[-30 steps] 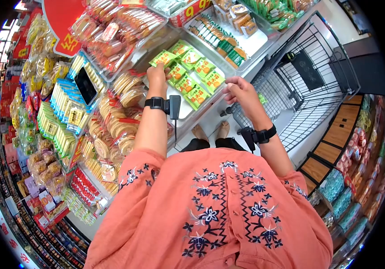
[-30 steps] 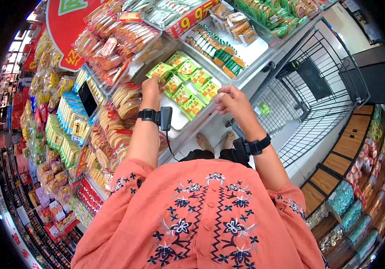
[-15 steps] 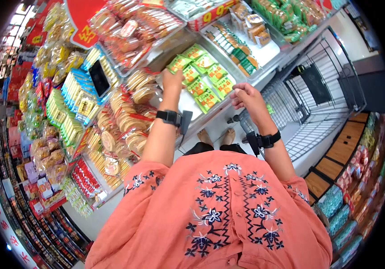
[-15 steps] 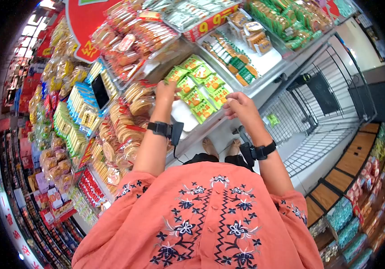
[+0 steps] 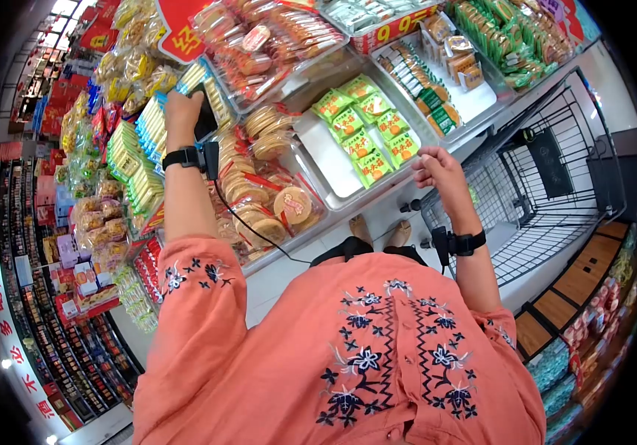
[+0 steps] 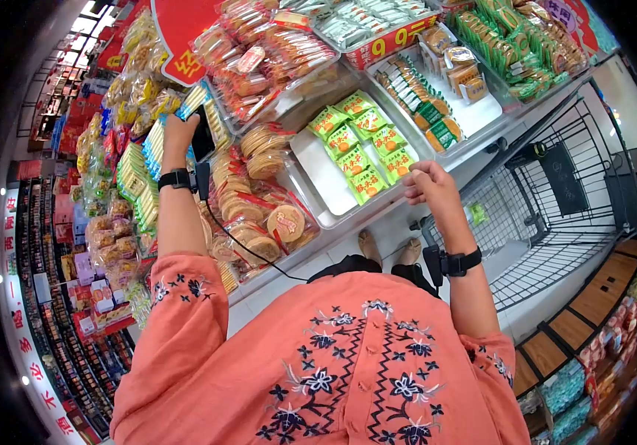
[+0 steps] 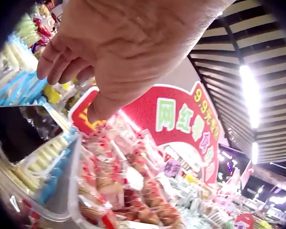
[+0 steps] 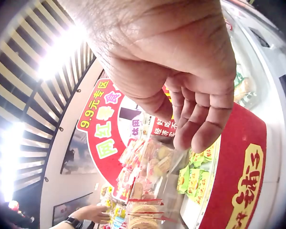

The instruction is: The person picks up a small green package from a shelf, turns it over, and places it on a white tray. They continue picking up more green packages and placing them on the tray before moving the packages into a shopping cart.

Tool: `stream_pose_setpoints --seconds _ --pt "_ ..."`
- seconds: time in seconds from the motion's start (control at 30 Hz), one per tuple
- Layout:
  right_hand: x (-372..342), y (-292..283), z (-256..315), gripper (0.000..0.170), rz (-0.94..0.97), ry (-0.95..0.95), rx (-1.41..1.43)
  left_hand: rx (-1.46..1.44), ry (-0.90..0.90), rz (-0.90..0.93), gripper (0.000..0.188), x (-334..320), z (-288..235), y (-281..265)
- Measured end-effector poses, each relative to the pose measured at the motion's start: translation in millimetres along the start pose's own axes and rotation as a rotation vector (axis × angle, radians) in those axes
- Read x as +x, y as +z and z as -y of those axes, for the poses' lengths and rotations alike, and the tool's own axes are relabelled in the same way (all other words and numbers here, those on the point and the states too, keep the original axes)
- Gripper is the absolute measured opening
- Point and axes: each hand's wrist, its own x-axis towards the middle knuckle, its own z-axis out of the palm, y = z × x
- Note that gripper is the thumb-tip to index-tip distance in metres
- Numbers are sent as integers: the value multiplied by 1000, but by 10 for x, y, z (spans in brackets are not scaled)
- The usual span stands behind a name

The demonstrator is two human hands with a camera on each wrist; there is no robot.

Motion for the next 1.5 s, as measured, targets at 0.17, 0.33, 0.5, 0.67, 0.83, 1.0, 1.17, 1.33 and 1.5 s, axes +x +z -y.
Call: stream_pose_setpoints --seconds 0.17,0.33,0.5,0.67,0.83,1.0,1.17,1.33,1.5 --pt "-19 -65 -48 30 -24 14 29 77 4 96 73 -109 50 303" --pt "-67 -138 -59 31 -44 29 47 182 -53 67 75 -117 -18 432" --pt "-95 -196 -106 31 -55 41 70 223 -132 49 76 -63 31 505" --pt "-127 -249 -151 31 -70 48 63 175 -222 89 82 21 88 595" --pt "-136 -304 -213 31 -79 58 80 137 -273 128 82 137 147 652" --pt "-151 -347 -279 31 -94 77 95 128 -282 109 84 182 194 682" --pt "-169 -409 -363 31 -106 76 99 117 -333 110 88 167 162 685" --pt "-170 -476 -464 31 -113 100 113 166 -379 48 91 73 -4 649" --pt "-182 -536 -533 31 -122 113 131 118 -366 72 98 60 -1 590"
